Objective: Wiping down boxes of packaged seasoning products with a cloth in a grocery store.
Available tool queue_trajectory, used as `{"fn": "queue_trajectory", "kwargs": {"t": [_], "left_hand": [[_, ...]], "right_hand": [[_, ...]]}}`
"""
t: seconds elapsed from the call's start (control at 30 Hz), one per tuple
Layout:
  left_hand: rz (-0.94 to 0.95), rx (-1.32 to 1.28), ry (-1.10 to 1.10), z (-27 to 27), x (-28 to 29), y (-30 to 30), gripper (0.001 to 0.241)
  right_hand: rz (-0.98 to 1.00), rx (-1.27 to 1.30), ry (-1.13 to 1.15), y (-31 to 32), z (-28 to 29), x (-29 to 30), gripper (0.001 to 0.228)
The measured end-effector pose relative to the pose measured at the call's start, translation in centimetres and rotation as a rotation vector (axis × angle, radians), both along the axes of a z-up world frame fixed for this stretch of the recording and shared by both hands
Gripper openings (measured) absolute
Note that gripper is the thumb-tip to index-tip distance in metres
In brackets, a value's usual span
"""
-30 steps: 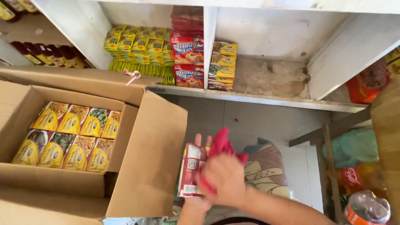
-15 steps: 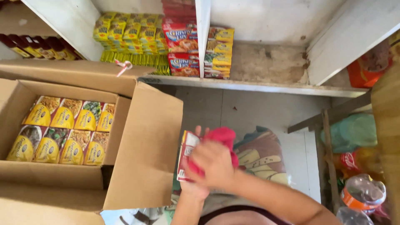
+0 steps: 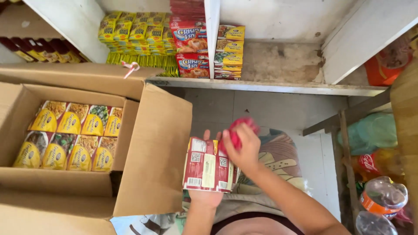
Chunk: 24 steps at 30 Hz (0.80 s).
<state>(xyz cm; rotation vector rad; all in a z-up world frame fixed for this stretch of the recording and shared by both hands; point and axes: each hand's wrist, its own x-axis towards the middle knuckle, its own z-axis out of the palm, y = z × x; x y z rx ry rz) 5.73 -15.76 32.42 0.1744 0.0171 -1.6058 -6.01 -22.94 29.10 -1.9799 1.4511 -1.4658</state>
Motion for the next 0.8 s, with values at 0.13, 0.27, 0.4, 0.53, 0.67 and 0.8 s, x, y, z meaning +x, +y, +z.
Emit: {"fn": "queue_trajectory", "kwargs": {"t": [0.13,0.27,0.4,0.53,0.67,0.8], "left_hand": [[0.087,-0.153,-0.007,-3.6,0.2,0.2,0.065],[0.138,0.035,-0.497,-1.6,1.3,1.1,0.062],[-0.090,-0.002,-0.172,3.8,2.2,1.6,0.063],[-0.143,-0.292,0.007,-2.2,1.0,-0.8,0.053],[-0.111,0.096,-0.188,-2.6,-1.7,-1.3,0.067],[-0.032,0.095,-0.350,-3.9,-2.7,-2.2,0.069]], "right_hand": [[0.277,-0.269,-0.005,5.4,3.5,1.0,0.018],[0.405,0.172,-0.260,0.8,2.7,-1.0,0.031],[0.880,1.045,-0.681,-1.9,-1.9,-6.1,0.032],[0.870,0.798,-0.538,-1.2,1.5,-6.7,0.033],[0.424,0.350,0.152,-1.8,5.7,-4.9,0.036],[0.080,-0.037,0.094,1.6,8.2,-1.8,0.036]]}}
